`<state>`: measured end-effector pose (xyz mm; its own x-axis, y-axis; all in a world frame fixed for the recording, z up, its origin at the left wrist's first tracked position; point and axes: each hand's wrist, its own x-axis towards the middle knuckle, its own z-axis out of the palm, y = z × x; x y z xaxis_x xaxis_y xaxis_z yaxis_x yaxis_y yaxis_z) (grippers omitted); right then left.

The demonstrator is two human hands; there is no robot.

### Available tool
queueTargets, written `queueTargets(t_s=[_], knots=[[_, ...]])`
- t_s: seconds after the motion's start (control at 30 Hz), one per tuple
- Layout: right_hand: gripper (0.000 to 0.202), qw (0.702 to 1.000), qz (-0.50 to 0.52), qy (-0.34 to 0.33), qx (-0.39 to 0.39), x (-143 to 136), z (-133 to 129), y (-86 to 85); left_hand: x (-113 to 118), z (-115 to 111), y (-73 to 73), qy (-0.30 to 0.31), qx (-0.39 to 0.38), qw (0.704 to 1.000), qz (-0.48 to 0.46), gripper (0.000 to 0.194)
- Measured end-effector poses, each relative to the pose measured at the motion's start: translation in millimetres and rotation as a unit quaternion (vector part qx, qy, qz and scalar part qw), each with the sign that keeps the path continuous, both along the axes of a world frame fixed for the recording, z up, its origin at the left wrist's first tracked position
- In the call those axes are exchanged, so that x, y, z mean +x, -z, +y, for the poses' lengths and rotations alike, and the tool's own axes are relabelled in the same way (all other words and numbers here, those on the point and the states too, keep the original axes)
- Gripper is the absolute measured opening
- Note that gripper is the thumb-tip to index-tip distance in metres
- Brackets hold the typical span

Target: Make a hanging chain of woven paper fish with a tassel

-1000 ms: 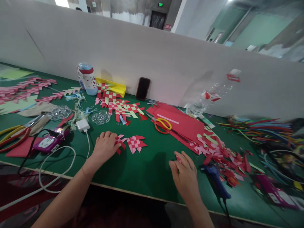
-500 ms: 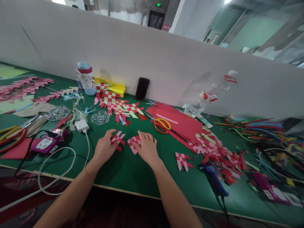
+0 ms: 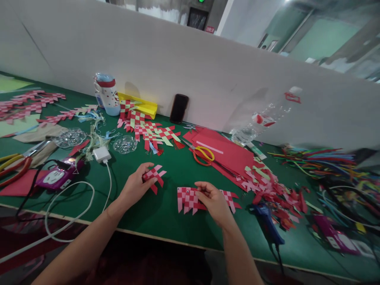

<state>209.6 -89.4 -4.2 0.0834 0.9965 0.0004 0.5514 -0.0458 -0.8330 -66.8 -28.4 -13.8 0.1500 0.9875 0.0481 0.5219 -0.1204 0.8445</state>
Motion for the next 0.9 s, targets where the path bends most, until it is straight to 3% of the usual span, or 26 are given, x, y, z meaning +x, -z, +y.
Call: queueTargets(t_s=[0.07,0.13,0.27,0.37,0.43,0.53,0.7,0.9], knots=[[0.030,1.000,0.004,-0.001,-0.005,8,-3,0.2,3,-2,2.4,0.048,0.024,0.998,0.027,0.039],[0.026,1.000,-0.008,-0.002,-0.004,12,-3,1.0,6,-5,5.3,0.081,0.096,0.990,0.065,0.035],[0.025,0.998,-0.051,0.007,0.028,14,-3,0.5,17,-22,9.8,0.082,0.245,0.952,0.162,0.029],[0.023,0.992,-0.095,0.043,0.070,16,-10,-2.4,33,-44,13.2,0.158,0.291,0.922,0.203,0.026],[0.025,0.986,-0.119,0.077,0.086,17,-20,-2.5,42,-55,14.8,0.207,0.305,0.906,0.210,0.025],[0.028,0.979,-0.143,0.112,0.098,14,-41,2.7,42,-59,13.1,0.203,0.301,0.903,0.229,0.029],[0.026,0.948,-0.271,0.045,0.162,-2,-68,15.0,9,-42,8.6,0.149,0.278,0.906,0.281,0.039],[0.044,0.923,-0.359,-0.019,0.141,-15,-64,22.3,-13,-49,24.8,0.159,0.260,0.902,0.305,0.038]])
